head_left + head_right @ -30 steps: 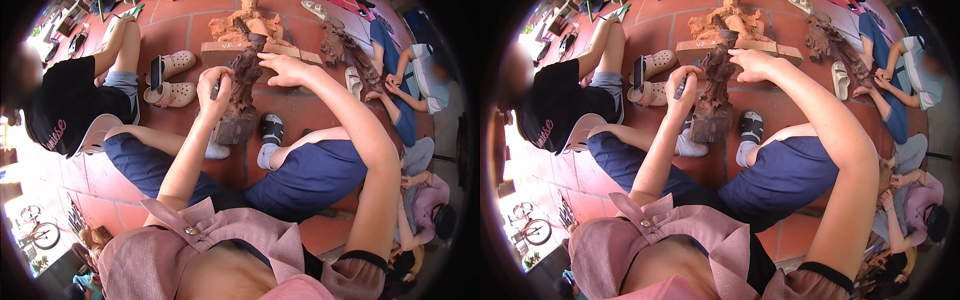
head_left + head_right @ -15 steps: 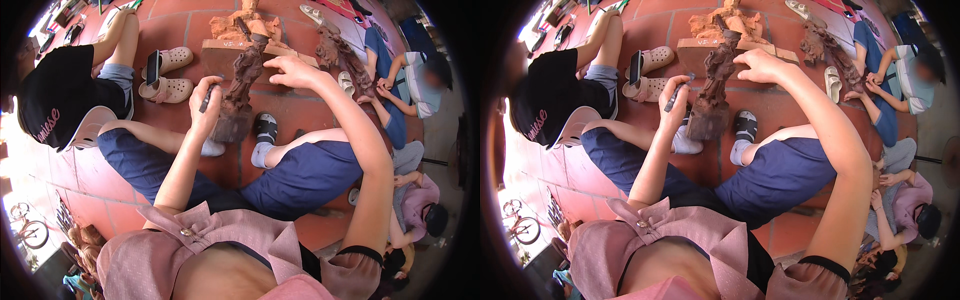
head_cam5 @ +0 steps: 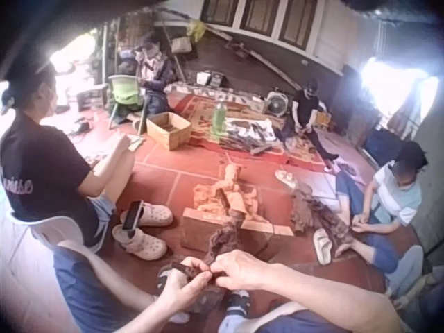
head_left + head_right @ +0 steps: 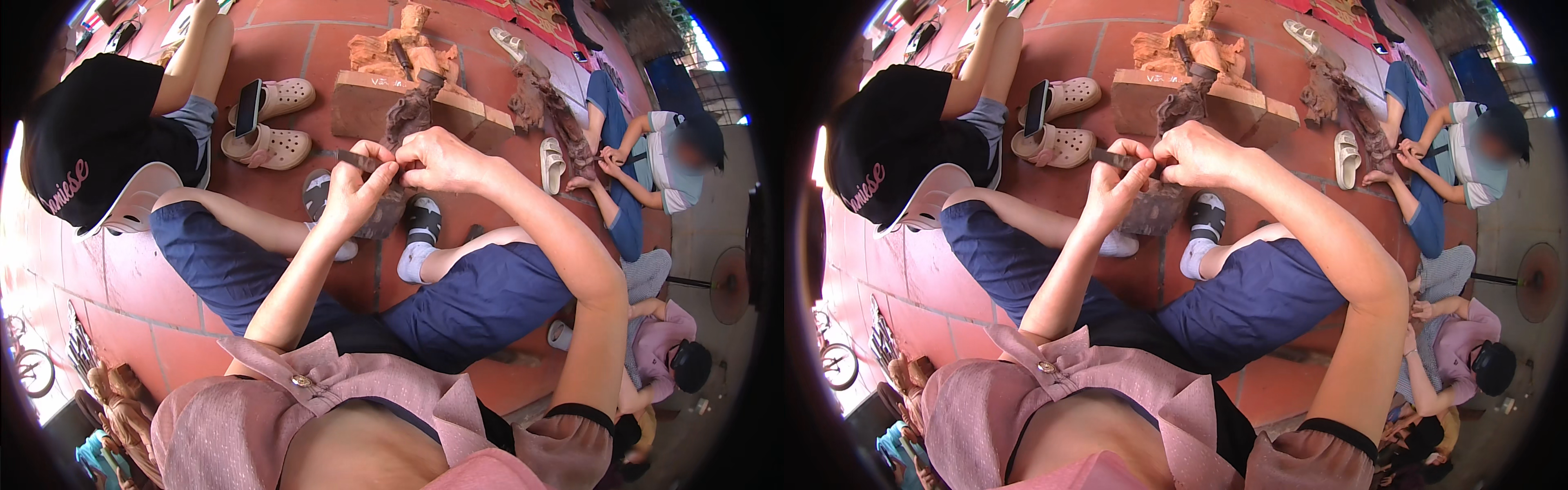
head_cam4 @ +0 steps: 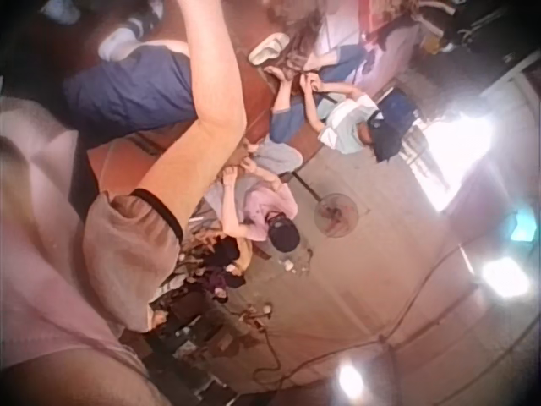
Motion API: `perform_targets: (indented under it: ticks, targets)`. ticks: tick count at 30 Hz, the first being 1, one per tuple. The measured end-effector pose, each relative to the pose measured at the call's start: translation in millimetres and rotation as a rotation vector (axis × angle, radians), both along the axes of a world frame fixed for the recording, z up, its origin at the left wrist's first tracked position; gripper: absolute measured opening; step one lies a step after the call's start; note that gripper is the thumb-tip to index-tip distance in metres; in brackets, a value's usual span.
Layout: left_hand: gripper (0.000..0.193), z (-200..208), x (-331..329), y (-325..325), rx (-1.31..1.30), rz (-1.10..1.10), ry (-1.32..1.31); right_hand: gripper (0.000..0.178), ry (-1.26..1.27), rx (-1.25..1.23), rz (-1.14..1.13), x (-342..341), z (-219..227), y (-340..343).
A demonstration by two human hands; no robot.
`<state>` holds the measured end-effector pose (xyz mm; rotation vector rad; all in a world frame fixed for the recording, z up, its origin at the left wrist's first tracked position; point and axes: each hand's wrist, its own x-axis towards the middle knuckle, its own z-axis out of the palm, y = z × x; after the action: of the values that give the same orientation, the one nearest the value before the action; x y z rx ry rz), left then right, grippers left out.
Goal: The person sits cross-legged on a tiled floor and uses a small carving tool to shape a piece of wood. They hold the wood with one hand and carefully carve details with the other, occasionally rotating the piece to access different sides.
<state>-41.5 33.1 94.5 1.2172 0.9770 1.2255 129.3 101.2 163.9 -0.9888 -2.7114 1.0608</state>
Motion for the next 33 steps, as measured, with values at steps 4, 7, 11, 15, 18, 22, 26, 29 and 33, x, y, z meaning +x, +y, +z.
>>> perform_targets:
  ticks: [4, 7, 11, 15, 18, 22, 26, 29, 33]
  targets:
    - [0.015, -0.3, -2.6, 3.5, 0.003, 0.03, -0.084, 0.018, 0.055, -0.157, -0.105, -7.4, 1.2, -6.5]
    - [0.015, -4.3, -2.0, 5.5, -0.017, 0.063, -0.052, 0.018, 0.035, -0.151, -0.113, -7.2, 3.9, -6.2]
    - [0.026, -34.9, -0.3, 18.7, 0.03, 0.145, -0.083, 0.016, 0.031, -0.258, -0.254, -3.0, 12.6, 3.5]
    - [0.063, -71.2, -11.0, 17.1, 0.01, 0.154, 0.563, 0.014, 0.268, -0.336, -0.505, 17.6, 20.8, 24.5]
    - [0.078, -116.7, -16.5, 10.0, -0.093, -0.046, 0.514, 0.014, 0.539, -0.257, -0.602, 34.7, 40.8, 35.8]
    - [0.092, -123.4, -5.7, -0.1, -0.079, 0.009, 0.45, 0.015, 0.641, -0.239, -0.715, 62.7, 56.2, 39.9]
    - [0.094, -126.7, -2.1, -1.7, -0.038, 0.069, 0.487, 0.015, 0.686, -0.308, -0.682, 74.3, 56.9, 42.0]
    - [0.098, -141.6, -5.5, 1.4, -0.036, 0.068, 0.465, 0.019, 0.694, -0.313, -0.671, 72.7, 50.5, 43.3]
    - [0.098, -143.4, -7.8, 4.0, -0.08, 0.036, 0.513, 0.025, 0.617, -0.235, -0.768, 66.9, 47.4, 38.7]
